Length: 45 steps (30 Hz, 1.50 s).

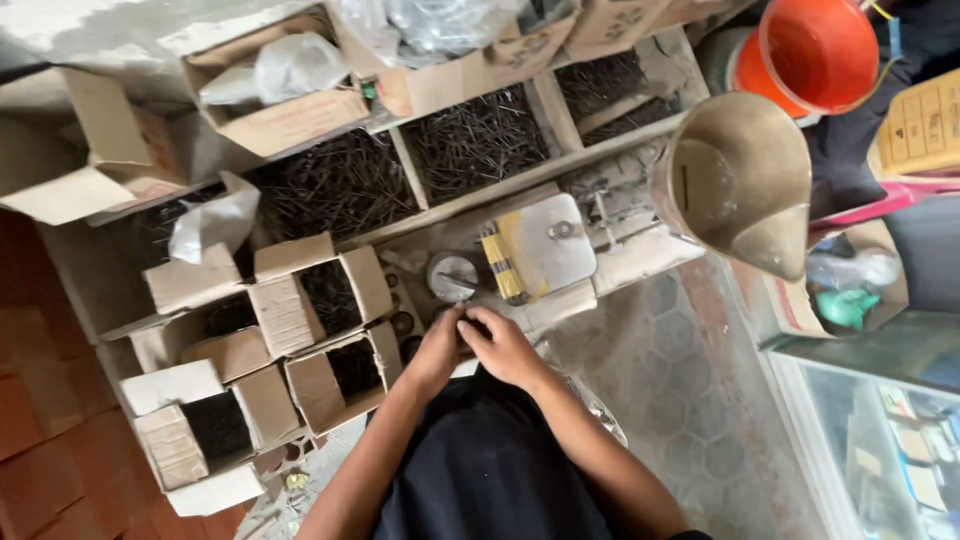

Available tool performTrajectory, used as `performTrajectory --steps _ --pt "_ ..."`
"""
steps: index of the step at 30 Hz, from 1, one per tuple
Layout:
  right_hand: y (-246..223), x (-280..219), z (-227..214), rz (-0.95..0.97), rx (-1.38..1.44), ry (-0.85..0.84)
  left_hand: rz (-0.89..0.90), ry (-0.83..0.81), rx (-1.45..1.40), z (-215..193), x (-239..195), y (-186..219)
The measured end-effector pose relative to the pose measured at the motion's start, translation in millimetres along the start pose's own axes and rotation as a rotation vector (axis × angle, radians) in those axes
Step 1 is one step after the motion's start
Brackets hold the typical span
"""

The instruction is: Weighing and sorting metal nails from storage bins into a scale scoop

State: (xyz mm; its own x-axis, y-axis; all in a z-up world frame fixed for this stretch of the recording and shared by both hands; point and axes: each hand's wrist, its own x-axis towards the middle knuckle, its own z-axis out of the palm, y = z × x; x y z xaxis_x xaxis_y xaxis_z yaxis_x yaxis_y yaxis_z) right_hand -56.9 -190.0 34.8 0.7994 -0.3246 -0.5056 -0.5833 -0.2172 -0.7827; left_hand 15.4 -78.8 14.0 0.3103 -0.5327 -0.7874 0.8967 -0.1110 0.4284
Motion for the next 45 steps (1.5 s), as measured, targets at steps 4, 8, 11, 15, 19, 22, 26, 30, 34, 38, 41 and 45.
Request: performTrajectory --steps 4,8,11,15,19,22,26,30,34,38,41,45 --pt "-1.1 -14.1 -35.8 0.031 -0.009 -0.126 -0.050 0.028 0.091 8.4 -4.4 2.6" --pt "-5.7 -12.8 -116.5 -0.052 0.042 -0.256 0.019 0.165 0.027 13.0 -11.1 13.4" --pt "-2.4 -2.6 -203.2 -0.048 0.175 -0.139 0.159 0.179 -0.113 22.3 -21.2 18.3" --pt "31.2 30.7 -315.4 -0.090 0.442 0.359 0.268 0.203 -0.508 42.0 -8.4 4.4" --pt "98.5 91.5 -382.5 0.128 -0.410 0.428 0.303 0.249 -0.628 70.1 17.4 -17.2" --pt "101.6 103.5 -389.0 0.313 -0.758 0.153 0.270 0.263 -0.640 97.4 28.5 -24.6" --pt "124.1 116.1 -385.7 0.232 -0.903 0.100 0.245 0.265 -0.593 103.9 38.4 -47.2" --pt "160.2 145.8 -390.0 0.262 -0.920 0.098 0.247 0.281 -0.618 96.9 44.0 -61.9" --pt "131.0 127.9 -393.6 0.235 -0.935 0.079 0.255 0.291 -0.649 82.1 48.4 -79.2" --pt "116.2 123.0 -396.0 0.286 -0.932 0.034 0.272 0.315 -0.650 81.4 46.7 -81.3" --pt "71.1 91.1 -398.5 0.245 -0.790 0.061 0.328 0.314 -0.604 88.9 40.5 -84.4" --pt "65.3 69.8 -389.0 -0.084 -0.151 0.142 0.342 0.303 -0.416 129.0 21.2 -65.3"
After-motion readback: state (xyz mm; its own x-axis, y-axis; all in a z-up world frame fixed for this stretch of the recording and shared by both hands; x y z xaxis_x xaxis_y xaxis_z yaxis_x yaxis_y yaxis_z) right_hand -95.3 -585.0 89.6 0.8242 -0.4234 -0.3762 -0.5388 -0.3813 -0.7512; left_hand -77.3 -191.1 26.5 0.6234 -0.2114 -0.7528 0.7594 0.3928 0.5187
